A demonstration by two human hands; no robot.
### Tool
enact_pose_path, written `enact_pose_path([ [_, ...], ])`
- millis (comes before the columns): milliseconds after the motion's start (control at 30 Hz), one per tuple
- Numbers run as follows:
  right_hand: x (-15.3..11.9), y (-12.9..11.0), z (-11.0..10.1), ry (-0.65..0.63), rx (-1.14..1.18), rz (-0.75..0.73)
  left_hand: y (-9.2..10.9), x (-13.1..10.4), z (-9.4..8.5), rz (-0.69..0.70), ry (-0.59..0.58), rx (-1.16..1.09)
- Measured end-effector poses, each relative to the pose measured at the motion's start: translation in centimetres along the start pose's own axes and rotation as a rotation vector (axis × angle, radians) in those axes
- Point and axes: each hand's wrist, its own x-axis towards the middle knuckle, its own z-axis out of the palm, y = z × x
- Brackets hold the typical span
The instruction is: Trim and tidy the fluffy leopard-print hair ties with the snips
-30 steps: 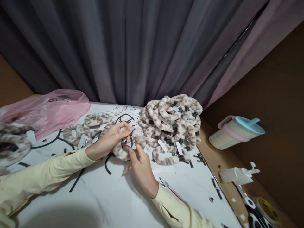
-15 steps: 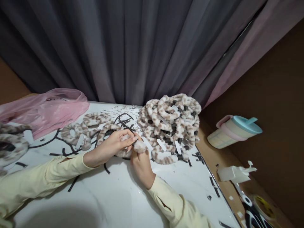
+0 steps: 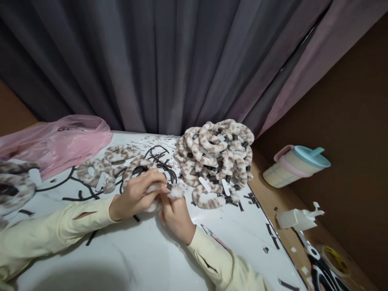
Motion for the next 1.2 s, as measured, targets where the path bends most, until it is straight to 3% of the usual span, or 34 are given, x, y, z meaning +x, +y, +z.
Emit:
enact_pose_path([
  [133, -0.6, -0.8, 0.0, -0.032, 0.071, -0.029, -1.4, 0.4, -0.6, 0.291, -0.016, 0.215],
  [267, -0.8, -1.6, -0.2, 0.003, 0.029, -0.066, -2.0, 0.7, -0.7, 0.341, -0.017, 0.306],
  [533, 0.7, -3.0, -2.4, -0.087, -0.078, 0.022, -1.8, 1.1, -0.4, 0.162, -0.01, 0.273],
  [733, 0.6, -3.3, -3.3, 0.022, -0.472, -0.16, -2.4, 1.2, -0.2, 0.06, -0.124, 0.312],
  [833, 0.6, -2.9, -3.3, -0.018, -0.551, -0.181, -3.1, 1.1, 0.2, 0.046, -0.215, 0.379],
  [1033, 0.9, -3.2, -3.8, -0.135, -0.423, -0.072, -4.2, 0.9, 0.9, 0.061, -0.324, 0.349],
  [1200, 1.9, -2.9, -4.9, -0.071, -0.428, -0.155, -4.8, 1.2, 1.2, -0.072, -0.297, 0.229],
])
